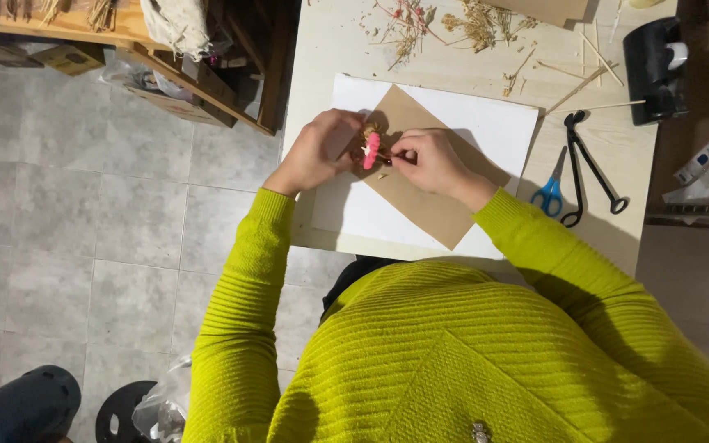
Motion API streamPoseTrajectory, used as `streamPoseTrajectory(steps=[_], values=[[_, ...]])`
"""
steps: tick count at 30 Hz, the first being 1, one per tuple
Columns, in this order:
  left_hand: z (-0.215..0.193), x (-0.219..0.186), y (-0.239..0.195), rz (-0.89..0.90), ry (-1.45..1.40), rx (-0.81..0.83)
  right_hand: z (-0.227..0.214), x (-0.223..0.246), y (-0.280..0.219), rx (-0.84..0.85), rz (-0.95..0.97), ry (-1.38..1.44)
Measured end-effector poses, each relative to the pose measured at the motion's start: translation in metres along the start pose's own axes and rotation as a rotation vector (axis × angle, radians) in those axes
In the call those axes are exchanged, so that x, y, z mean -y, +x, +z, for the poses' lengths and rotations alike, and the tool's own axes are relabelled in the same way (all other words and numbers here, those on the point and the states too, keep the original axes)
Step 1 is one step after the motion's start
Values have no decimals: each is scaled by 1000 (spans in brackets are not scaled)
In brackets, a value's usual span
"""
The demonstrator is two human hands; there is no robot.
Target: The person is arranging dried flowers and an artificial flower into a kraft paper cone and securing it with tape.
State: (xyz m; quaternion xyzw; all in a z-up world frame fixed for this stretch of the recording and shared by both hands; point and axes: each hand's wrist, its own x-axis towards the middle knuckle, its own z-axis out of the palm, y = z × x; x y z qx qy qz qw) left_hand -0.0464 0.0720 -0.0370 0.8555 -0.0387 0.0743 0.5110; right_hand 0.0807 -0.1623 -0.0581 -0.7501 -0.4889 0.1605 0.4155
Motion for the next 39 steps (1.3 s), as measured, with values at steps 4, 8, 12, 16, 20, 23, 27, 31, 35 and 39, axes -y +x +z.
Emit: streamPoseTrajectory(steps=[4, 8, 12, 16, 20, 23, 27, 31, 35, 39], values=[[1, -24, 2, -55, -230, 89, 1, 1, 0, -30, 15, -10], [4, -24, 6, -53, -199, 117, 1, 4, -1, -49, -3, 7], [7, -11, 5, 25, -31, 92, 5, -1, -3, -58, -20, 11], [8, -10, 6, 64, 32, 79, -8, 11, -23, -67, 17, -44], [6, -12, 6, 58, 5, 83, -28, 55, -68, 64, -189, -421], [8, -9, 6, 59, -30, 87, -31, 51, -94, 73, -353, -510], [8, -10, 5, 59, -39, 89, -14, 8, -94, -33, -178, -249], [6, -16, 7, 49, -2, 91, 7, 33, -37, -98, -44, -221], [4, -21, 6, 27, -26, 71, 23, 24, -28, -117, -207, -376], [-4, -33, -7, 97, 57, -33, -4, 32, -31, -85, -313, -370]])
